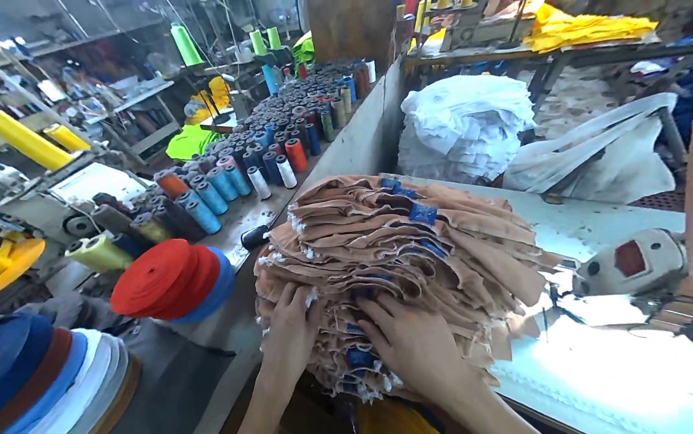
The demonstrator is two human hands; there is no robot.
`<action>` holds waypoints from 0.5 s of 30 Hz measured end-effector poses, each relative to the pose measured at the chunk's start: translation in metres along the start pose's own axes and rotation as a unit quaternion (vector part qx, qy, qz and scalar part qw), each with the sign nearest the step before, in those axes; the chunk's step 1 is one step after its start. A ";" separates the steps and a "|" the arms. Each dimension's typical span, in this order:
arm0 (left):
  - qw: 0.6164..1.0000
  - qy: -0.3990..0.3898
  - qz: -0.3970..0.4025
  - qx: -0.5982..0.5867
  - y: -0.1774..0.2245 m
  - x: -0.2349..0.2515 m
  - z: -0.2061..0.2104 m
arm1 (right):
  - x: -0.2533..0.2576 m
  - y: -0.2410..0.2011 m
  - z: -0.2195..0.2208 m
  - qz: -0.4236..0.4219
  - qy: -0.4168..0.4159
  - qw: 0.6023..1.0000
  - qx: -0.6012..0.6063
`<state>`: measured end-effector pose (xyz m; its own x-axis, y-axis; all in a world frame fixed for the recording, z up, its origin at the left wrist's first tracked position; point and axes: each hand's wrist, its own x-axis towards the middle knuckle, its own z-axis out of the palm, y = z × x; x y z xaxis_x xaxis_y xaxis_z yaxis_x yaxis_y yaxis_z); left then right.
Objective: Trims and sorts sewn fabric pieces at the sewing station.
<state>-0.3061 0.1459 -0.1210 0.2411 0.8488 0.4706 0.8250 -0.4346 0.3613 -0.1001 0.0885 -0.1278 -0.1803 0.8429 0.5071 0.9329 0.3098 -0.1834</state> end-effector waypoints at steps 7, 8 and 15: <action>1.000 -0.007 0.019 0.021 0.000 -0.005 -0.010 | 0.004 0.001 -0.017 0.029 -0.055 0.995 0.072; 1.000 -0.006 0.022 0.020 -0.002 -0.007 -0.014 | 0.005 0.001 -0.018 0.026 -0.057 0.995 0.077; 0.990 -0.044 0.024 -0.133 -0.011 -0.023 -0.024 | 0.025 -0.021 -0.005 -0.038 -0.024 0.998 0.048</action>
<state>-0.3326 0.1237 -0.1165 0.3295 0.8430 0.4251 0.6506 -0.5291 0.5448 -0.1225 0.1013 -0.1069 -0.2666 0.8346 0.4820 0.8821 0.4128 -0.2269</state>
